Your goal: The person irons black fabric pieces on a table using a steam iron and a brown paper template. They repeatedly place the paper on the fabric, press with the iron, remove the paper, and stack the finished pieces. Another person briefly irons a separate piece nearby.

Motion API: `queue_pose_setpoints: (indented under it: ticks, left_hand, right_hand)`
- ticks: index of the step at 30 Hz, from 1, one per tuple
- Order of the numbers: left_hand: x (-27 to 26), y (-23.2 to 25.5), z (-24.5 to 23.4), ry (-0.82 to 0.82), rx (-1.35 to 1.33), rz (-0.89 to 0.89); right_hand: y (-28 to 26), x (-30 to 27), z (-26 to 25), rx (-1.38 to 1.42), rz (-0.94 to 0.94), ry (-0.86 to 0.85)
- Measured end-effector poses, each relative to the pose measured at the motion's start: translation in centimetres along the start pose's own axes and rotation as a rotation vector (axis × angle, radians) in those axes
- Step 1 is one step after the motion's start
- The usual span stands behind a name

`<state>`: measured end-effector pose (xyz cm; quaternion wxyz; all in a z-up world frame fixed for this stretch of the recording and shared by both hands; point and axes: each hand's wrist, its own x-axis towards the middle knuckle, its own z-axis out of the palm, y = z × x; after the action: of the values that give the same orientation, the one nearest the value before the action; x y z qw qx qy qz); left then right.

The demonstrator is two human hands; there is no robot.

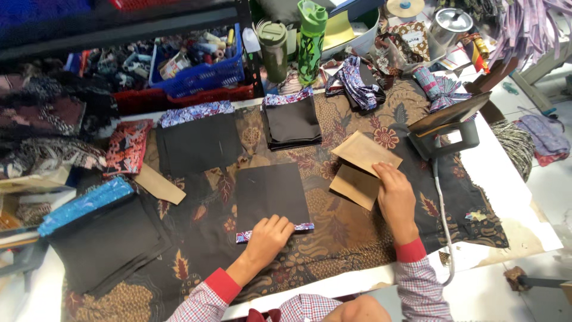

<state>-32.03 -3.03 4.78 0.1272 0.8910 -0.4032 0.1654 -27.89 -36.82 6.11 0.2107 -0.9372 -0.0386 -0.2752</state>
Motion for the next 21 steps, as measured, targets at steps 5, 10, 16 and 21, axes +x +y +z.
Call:
queue_pose_setpoints:
  ticks: [5, 10, 16, 21]
  left_hand:
    - [-1.4, 1.5, 0.9, 0.017, -0.090, -0.016]
    - [-0.5, 1.2, 0.6, 0.044, -0.174, 0.000]
    - [0.1, 1.0, 0.2, 0.102, -0.256, -0.005]
    - [-0.2, 1.2, 0.8, 0.068, -0.260, -0.049]
  right_hand:
    - [-3.9, -1.5, -2.8, 0.299, 0.108, 0.121]
    - [-6.1, -3.4, -2.4, 0.502, 0.193, 0.152]
    - [-8.5, -5.6, -0.5, 0.627, 0.116, 0.149]
    - [-10.3, -6.4, 0.0, 0.667, 0.003, 0.047]
